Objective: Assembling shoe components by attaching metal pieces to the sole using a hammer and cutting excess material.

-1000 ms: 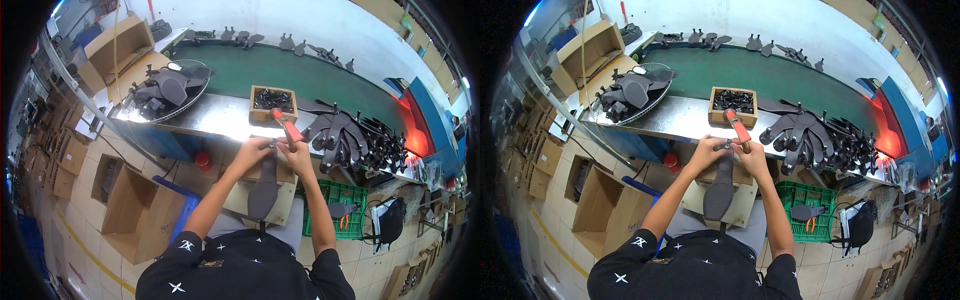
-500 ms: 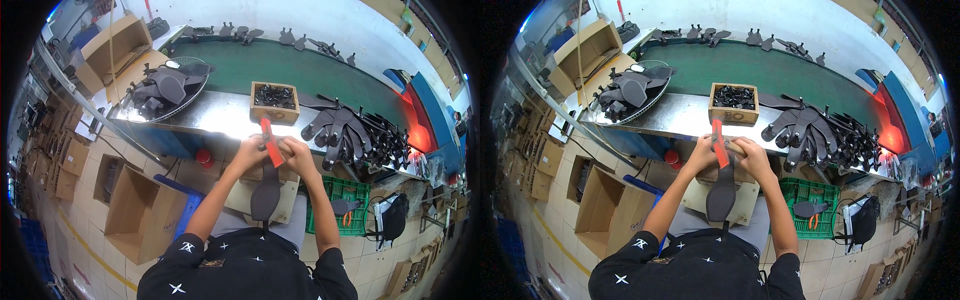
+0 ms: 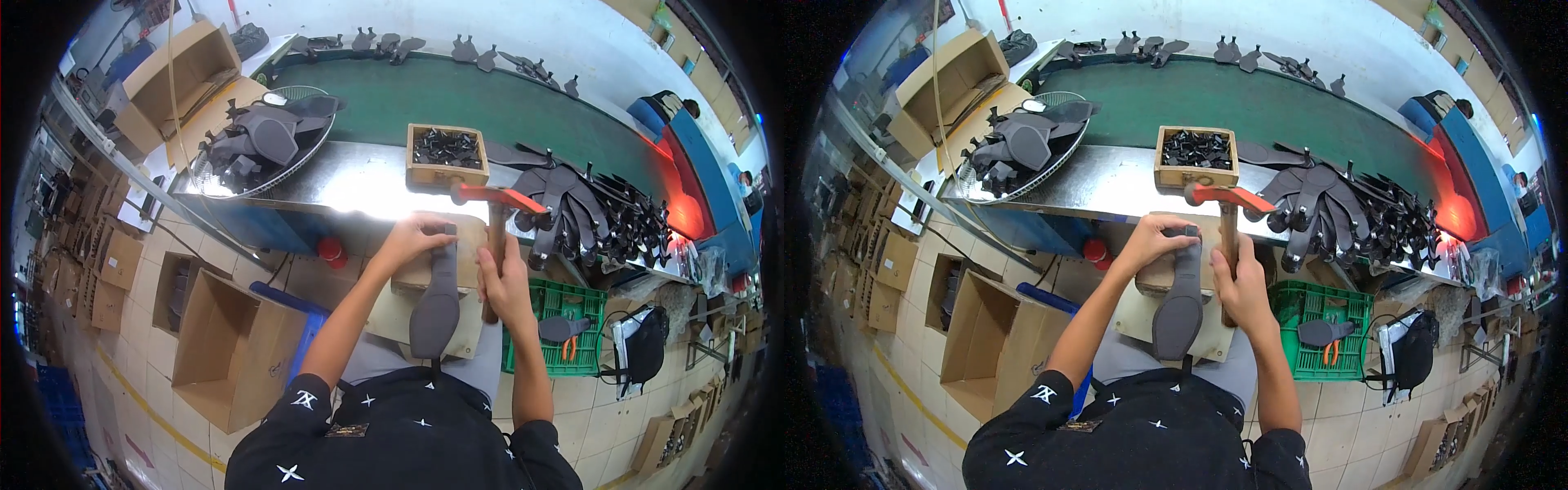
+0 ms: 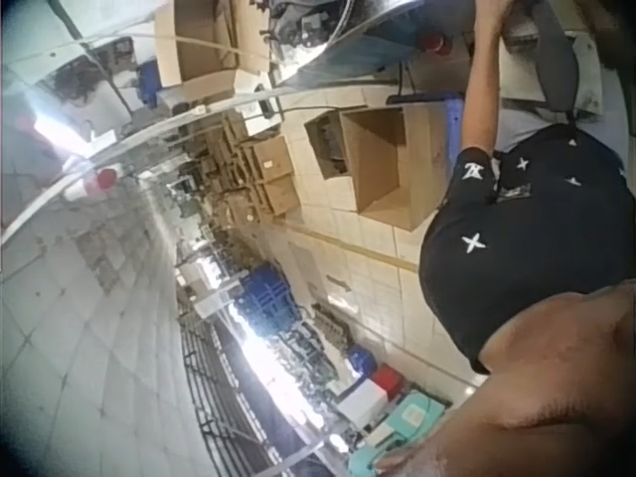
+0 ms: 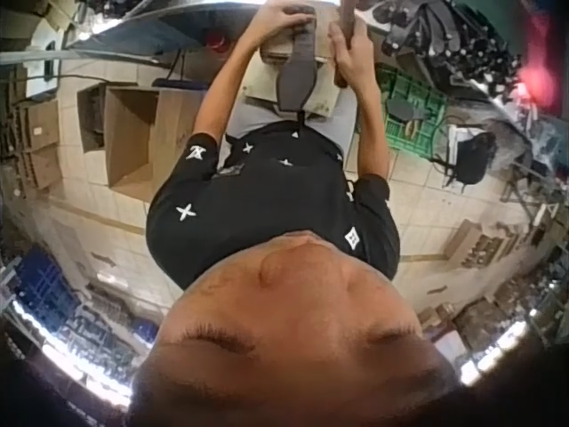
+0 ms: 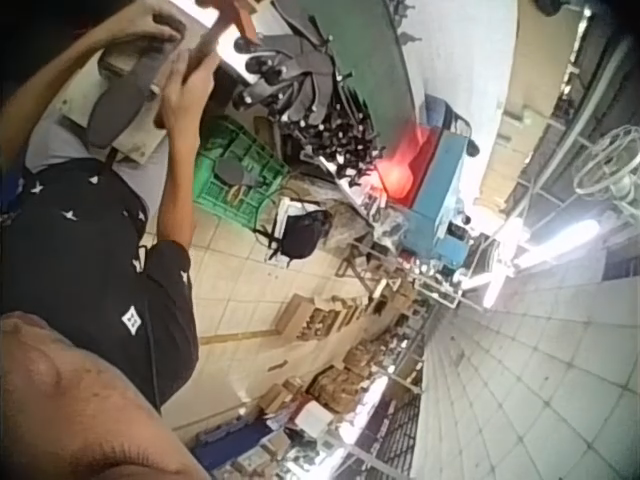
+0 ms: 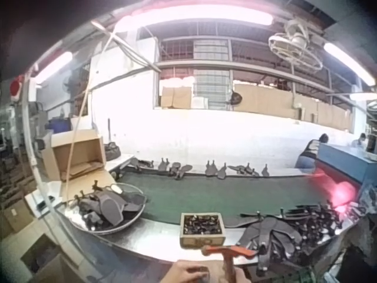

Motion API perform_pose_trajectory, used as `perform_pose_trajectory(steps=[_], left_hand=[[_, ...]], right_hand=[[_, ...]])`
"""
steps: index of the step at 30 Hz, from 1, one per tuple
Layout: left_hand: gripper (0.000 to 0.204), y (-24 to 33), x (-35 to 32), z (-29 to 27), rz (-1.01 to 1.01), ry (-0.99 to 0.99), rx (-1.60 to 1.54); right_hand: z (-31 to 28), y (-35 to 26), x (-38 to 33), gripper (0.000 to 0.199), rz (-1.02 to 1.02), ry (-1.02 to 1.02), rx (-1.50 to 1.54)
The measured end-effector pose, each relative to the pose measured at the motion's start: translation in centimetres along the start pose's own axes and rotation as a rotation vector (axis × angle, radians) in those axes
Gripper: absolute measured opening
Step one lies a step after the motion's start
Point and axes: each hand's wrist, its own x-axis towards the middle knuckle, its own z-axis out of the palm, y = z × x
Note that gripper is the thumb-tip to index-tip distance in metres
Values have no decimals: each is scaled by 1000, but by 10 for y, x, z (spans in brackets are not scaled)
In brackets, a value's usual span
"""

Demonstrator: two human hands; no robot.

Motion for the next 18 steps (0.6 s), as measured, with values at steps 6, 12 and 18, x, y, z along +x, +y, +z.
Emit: perform_pose_trajectory(steps=[6, 12, 18], left_hand=[[25, 3, 2, -2, -41, -32, -25], [46, 1, -2, -6, -64, -120, -35], [125, -2, -12, -1, 4, -75, 484]], right_hand=[[-6, -16, -31, 42, -193, 22, -250], [-8, -29, -22, 42, -276, -107, -394], [-13, -44, -33, 38, -731, 222, -622]])
